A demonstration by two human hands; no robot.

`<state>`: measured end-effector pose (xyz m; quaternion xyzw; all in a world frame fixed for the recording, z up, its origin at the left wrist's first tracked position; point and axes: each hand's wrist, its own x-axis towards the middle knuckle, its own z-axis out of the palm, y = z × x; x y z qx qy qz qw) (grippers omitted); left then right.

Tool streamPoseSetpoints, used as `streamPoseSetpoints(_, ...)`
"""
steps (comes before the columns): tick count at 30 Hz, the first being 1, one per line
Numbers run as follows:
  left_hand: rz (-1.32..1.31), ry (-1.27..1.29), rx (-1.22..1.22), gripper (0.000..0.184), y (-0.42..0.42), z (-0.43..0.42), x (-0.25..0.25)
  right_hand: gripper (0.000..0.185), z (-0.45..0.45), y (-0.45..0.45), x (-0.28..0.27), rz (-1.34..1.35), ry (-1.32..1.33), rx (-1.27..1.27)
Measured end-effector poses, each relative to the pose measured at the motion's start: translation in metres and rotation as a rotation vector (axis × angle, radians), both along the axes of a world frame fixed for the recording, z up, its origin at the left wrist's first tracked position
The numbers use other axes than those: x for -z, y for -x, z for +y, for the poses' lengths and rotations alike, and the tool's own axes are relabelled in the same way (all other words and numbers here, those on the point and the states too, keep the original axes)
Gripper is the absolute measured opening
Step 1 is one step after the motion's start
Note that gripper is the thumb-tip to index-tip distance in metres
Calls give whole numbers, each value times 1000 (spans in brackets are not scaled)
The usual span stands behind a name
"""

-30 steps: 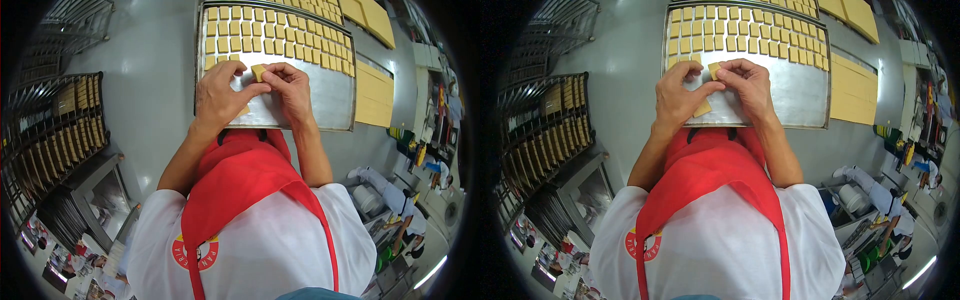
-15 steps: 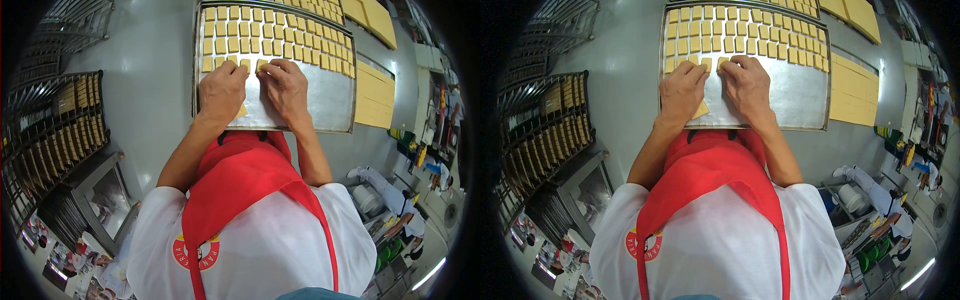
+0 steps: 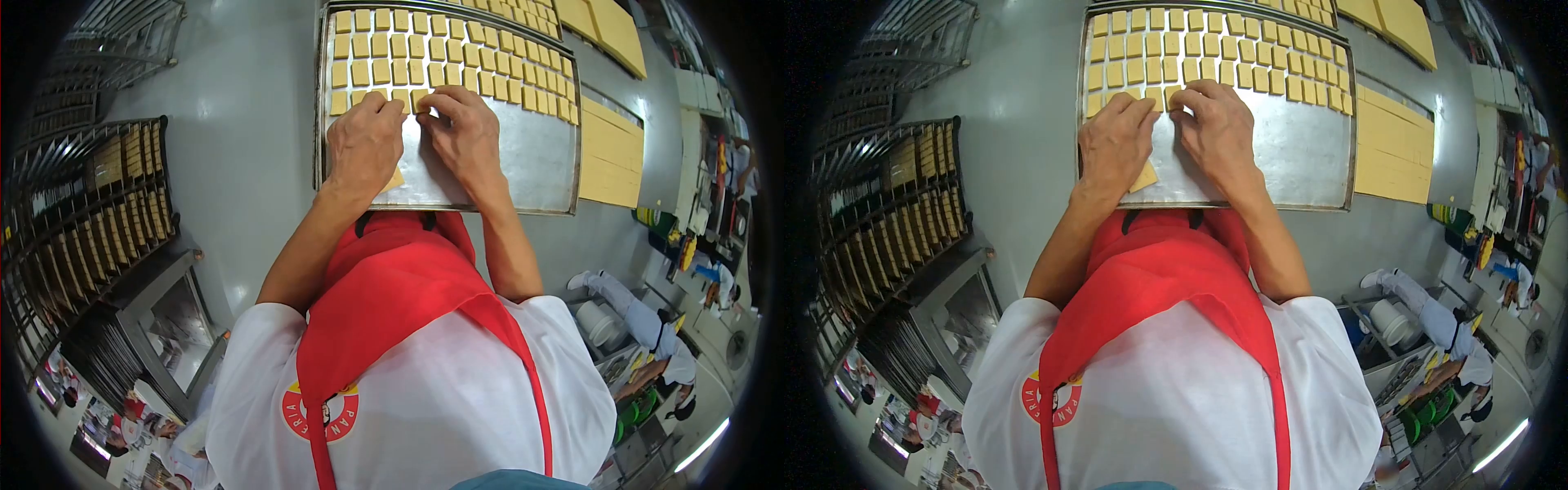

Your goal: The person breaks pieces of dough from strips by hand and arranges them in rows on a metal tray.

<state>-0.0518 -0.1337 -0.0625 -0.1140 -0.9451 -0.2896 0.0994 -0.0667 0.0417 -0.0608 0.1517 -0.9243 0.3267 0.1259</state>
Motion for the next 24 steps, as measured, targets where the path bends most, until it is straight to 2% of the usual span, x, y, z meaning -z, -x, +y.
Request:
streamPoseSetpoints(1, -14, -30, 2, 16, 0, -1, -1, 15, 1, -3, -4, 1, 0, -5)
streamPoseSetpoints(3, -31, -59, -4, 17, -2, -5, -2, 29, 5, -17, -16, -222, 114, -35)
streamPoseSetpoints(4, -23, -134, -29, 17, -3, -8, -4, 29, 6, -21, -23, -223, 114, -40)
streamPoseSetpoints(6, -20, -210, -46, 18, -6, -15, -6, 41, 8, -32, -38, -403, 111, -311)
streamPoseSetpoints(8, -29, -331, -100, 18, -8, -27, -8, 47, 2, -41, -44, -395, 17, -378)
streamPoseSetpoints(12, -138, -292, -137, 19, -15, -38, -20, 45, -13, -51, -25, -307, -138, -371)
streamPoseSetpoints(16, -236, -414, -114, 28, -23, -27, -23, 45, -2, -46, -23, -284, 145, -274)
streamPoseSetpoints(17, -407, -644, -73, 35, -24, -22, -22, 45, 2, -46, -23, -297, 255, -229)
streamPoseSetpoints(18, -579, -873, -29, 42, -24, -18, -19, 45, 5, -46, -24, -298, 254, -230)
streamPoseSetpoints(19, -653, -972, 59, 46, -21, -17, -14, 46, 7, -45, -25, -319, 324, -221)
streamPoseSetpoints(20, -654, -972, 60, 46, -20, -13, -11, 47, 10, -45, -26, -340, 394, -209)
streamPoseSetpoints(21, -675, -1110, 47, 46, -18, -7, -11, 47, 14, -45, -23, -341, 394, -206)
streamPoseSetpoints(23, -754, -1357, -10, 39, -16, 2, -13, 51, 22, -46, -13, -490, 671, -93)
streamPoseSetpoints(24, -759, -1355, -6, 39, -14, 3, -13, 51, 28, -45, -12, -489, 672, -86)
